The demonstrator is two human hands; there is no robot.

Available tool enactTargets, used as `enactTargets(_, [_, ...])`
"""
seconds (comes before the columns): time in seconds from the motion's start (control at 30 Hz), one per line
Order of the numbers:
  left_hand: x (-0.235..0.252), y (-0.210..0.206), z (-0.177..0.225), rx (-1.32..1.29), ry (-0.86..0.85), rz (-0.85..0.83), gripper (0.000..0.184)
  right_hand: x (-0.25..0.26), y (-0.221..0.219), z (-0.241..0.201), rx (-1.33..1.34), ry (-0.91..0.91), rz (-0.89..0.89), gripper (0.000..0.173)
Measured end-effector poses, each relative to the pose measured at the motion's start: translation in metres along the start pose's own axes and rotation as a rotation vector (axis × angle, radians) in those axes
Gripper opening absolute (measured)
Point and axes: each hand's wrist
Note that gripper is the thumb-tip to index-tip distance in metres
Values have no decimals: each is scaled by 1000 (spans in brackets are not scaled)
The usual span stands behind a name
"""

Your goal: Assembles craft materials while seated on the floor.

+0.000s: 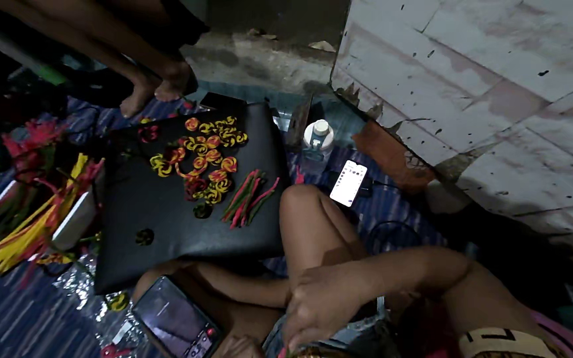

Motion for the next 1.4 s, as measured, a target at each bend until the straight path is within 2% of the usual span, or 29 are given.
enactTargets(0.07, [1,2,-2,-31,37,43,35,5,-3,3,-106,24,24,21])
enactTargets(0.13, [2,1,1,72,53,85,34,11,-5,4,-166,26,37,23])
enactTargets(0.23, [11,0,13,402,63,156,28,17,-4,3,-219,-84,8,23])
enactTargets(0.33, [25,1,27,714,58,364,17,24,6,1,-246,-231,5,23])
enactTargets(0.4, [34,4,29,825,14,541,14,22,7,4,-298,-251,137,24])
enactTargets(0.47, [41,7,30,873,-35,663,16,21,3,12,-418,-215,343,21])
enactTargets(0.53, [44,10,31,844,-41,689,20,21,-3,22,-544,-149,522,20])
enactTargets(0.6, [43,13,31,706,-14,628,23,21,-5,27,-583,-88,604,23])
enactTargets(0.77, [30,19,24,173,14,395,22,16,-4,29,-399,72,590,22])
enactTargets(0.83, [28,17,20,32,-5,374,19,15,-1,28,-317,102,573,20])
enactTargets(0.9, [30,13,18,119,-26,515,18,16,3,25,-265,54,578,19])
enactTargets(1.0, [40,12,15,539,-193,875,21,19,12,18,-334,-70,603,23])
enactTargets(1.07, [48,17,18,750,-299,998,14,23,18,14,-354,-87,648,24])
enactTargets(1.13, [55,24,23,836,-347,1061,10,27,25,14,-284,-58,692,25])
enactTargets(1.27, [64,40,31,745,-363,1106,13,31,35,13,30,-35,700,24])
enactTargets(1.4, [64,48,31,686,-357,1110,12,33,37,12,87,-39,701,25])
Point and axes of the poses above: each hand's wrist, its own x-axis towards the middle knuckle, its own y-axis out of the back of the hand, z = x × y, and after that the axes turned 5 degrees about y, right-handed
